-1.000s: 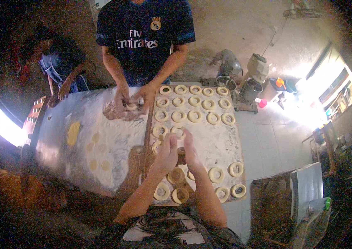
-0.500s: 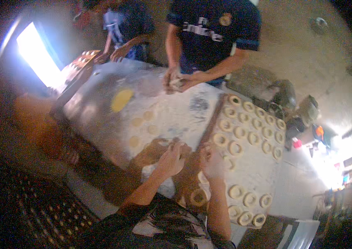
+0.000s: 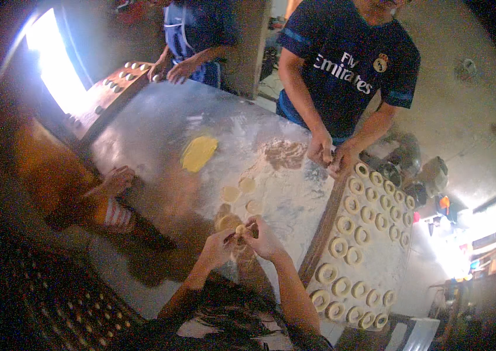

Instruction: The person shapes small dough pieces into ring shapes by hand and places them on a wooden board. They then carry the board to a multi-tiered wooden rack and place it among other boards of shaped dough.

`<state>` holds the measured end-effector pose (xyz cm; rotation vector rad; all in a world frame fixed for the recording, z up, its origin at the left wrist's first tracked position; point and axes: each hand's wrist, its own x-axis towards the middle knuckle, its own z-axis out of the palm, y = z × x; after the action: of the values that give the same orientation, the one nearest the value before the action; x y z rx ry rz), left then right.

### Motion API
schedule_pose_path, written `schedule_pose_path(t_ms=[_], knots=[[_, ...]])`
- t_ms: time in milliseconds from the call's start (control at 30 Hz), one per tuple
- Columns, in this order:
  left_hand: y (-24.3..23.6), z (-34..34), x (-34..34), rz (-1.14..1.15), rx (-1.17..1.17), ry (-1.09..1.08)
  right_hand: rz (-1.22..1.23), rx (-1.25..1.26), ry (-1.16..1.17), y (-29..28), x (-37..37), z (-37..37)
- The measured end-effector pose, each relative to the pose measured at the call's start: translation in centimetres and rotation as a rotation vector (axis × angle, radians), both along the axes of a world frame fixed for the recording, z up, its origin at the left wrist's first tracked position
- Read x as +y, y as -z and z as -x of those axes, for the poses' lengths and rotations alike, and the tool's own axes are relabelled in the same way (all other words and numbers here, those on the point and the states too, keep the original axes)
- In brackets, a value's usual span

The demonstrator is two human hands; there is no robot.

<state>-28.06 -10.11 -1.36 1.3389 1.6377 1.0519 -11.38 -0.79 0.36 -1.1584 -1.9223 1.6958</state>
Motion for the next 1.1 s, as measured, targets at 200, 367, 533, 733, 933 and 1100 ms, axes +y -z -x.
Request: schedule_pose_path(t_ms=[200, 367, 533, 733, 933, 1100], knots=[[-6.2, 0.3, 1.9, -0.080, -0.125, 0.067, -0.118, -0.087, 0.358, -5.3, -1.0, 1.0], [-4.4, -2.2, 4.6, -0.315, 0.080, -0.070, -0.503, 0.053, 0.575, -2.8, -0.2, 1.9], [-6.1, -7.3, 5.5, -0.422, -0.319, -0.060, 0.408, 1.041, 0.305, -3.3, -0.9, -3.2], [-3.4, -12.8, 6.2, -0.581, -0.700, 0.090, -0.179, 0.279, 0.357, -6.1, -2.2, -9.9], [-7.1, -22.8, 5.5, -0.247, 0.111, 0.160, 0.055, 0.717, 0.649, -6.8, -2.9, -19.3], [-5.8, -30.9, 5.6, -0.406, -0.124, 0.285, 0.004, 0.654, 0.781, -6.4, -5.4, -25.7]])
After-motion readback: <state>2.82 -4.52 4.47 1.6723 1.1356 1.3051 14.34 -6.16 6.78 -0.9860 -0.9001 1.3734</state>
